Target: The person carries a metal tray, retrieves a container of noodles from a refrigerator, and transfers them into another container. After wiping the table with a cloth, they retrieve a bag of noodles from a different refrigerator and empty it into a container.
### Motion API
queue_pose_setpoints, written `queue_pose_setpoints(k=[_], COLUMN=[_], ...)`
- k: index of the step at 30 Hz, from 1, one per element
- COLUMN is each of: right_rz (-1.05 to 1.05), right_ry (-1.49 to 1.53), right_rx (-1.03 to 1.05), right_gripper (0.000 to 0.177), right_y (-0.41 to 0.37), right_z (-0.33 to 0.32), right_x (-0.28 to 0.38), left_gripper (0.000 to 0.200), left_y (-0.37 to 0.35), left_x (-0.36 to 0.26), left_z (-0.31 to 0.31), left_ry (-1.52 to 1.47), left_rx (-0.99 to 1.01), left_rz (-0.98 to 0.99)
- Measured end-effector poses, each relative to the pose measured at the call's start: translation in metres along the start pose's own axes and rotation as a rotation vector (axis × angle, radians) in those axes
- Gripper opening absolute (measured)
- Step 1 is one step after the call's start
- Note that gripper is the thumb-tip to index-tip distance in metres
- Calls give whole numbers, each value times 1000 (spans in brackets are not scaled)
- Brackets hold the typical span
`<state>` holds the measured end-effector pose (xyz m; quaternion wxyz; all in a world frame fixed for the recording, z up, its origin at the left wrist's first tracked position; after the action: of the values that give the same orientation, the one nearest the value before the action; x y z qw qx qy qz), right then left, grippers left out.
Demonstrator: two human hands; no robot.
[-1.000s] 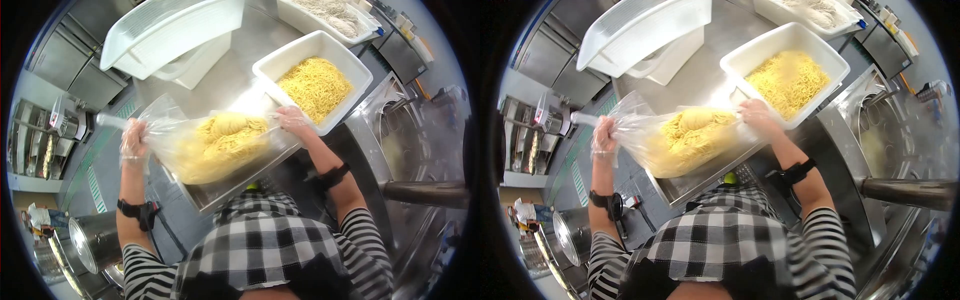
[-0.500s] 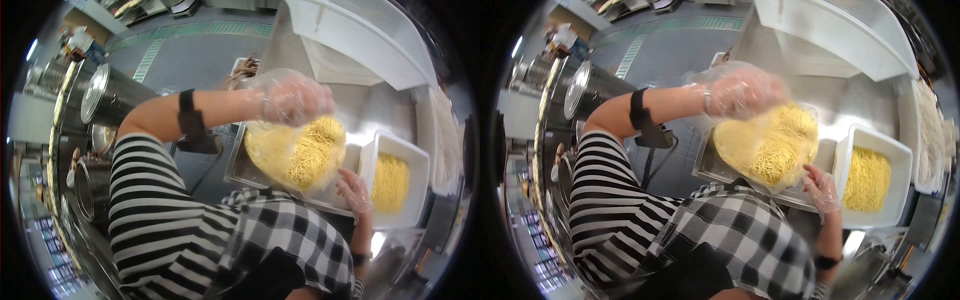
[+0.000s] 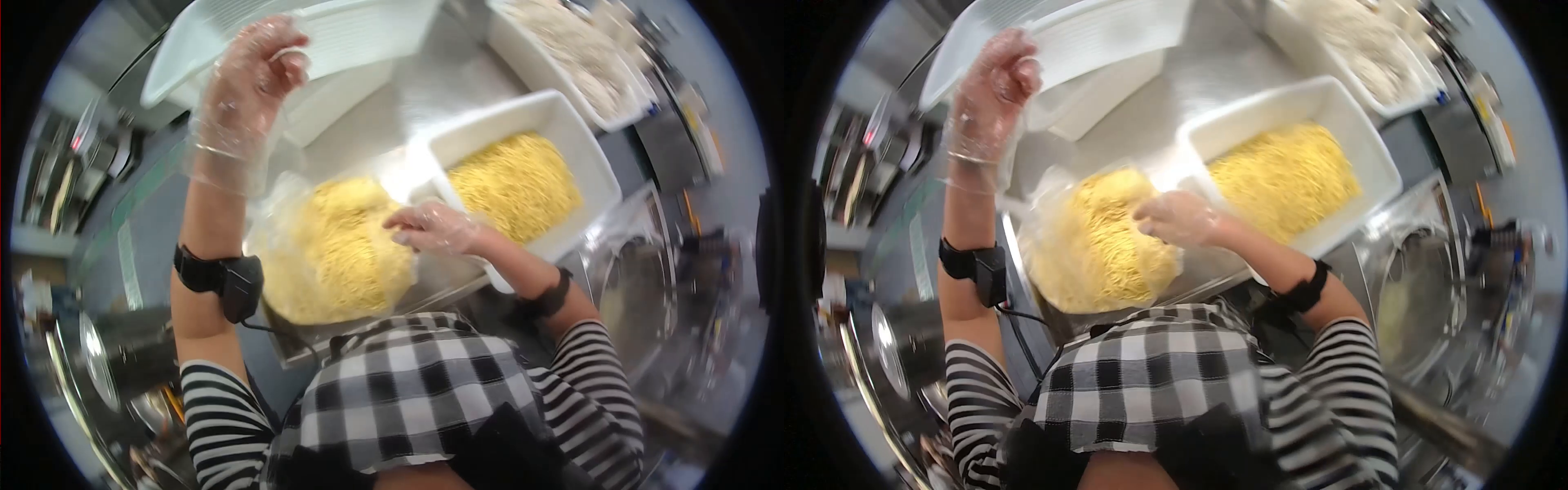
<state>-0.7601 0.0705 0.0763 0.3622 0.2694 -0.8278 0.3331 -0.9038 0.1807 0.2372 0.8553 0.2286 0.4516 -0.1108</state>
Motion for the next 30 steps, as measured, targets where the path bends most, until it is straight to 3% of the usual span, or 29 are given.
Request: queue_pose_setpoints(k=[2,4,6,7,8,9,10,12,13,14,16,18,20,22,24,26,27,29,30], right_rz=[-11,95,387,441,497,604,708,788,859,857,1096,1045,991,462,712,513,518,273,275], right_ry=[146,-43,-121,-241,-365,-305,-240,-147,-61,-60,-395,-319,-247,-407,-168,-273,-267,-228,-227], right_rx=[-120,-243,-384,-472,-554,-555,-551,-496,-441,-444,-385,-383,-385,-103,-291,-252,-252,15,14], right_gripper=[30,30,36,45,54,63,73,78,83,83,80,73,66,51,28,27,27,28,28], right_y=[-5,-24,-53,-73,-98,-124,-146,-168,-175,-152,-148,-144,-143,-100,-83,-73,-77,-69,-73], right_z=[-16,-53,-88,-104,-121,-135,-144,-150,-149,-133,-122,-119,-112,-71,-64,-44,-38,-10,-24], right_x=[-27,-52,-113,-162,-206,-231,-252,-278,-295,-267,-261,-234,-239,-235,-195,-159,-152,-124,-114], left_gripper=[25,30,41,41,45,50,50,53,53,55,58,57,57,57,58,58,58,58,57], left_y=[4,4,-11,-11,-7,-4,-1,1,3,-13,-12,-14,-12,-15,-17,-16,-16,-16,-15], left_x=[51,137,176,201,225,241,259,279,288,263,269,257,255,255,256,253,253,249,247], left_z=[38,46,63,62,46,30,30,15,16,-4,1,6,9,5,4,7,8,10,12], left_ry=[473,989,1351,1346,1405,1460,1458,1344,1345,1380,1411,1375,1335,1299,1322,1316,1311,1334,1358], left_rx=[24,305,355,371,207,40,49,-133,-128,-141,-143,-180,-188,-200,-186,-172,-165,-150,-142], left_rz=[-152,-97,40,44,-24,-93,-96,-222,-225,-249,-281,-168,-202,-238,-171,-225,-274,-259,-242])
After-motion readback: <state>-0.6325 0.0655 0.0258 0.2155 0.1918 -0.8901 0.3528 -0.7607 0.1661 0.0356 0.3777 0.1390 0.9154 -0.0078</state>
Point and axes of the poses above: each hand's wrist, its own y-axis towards the middle knuckle, its own z-axis out of the palm, x = y × z, the point moved 9 cm from there along y, towards the middle knuckle, and after that the axes turned 10 degrees about x, right-handed, at the moved point
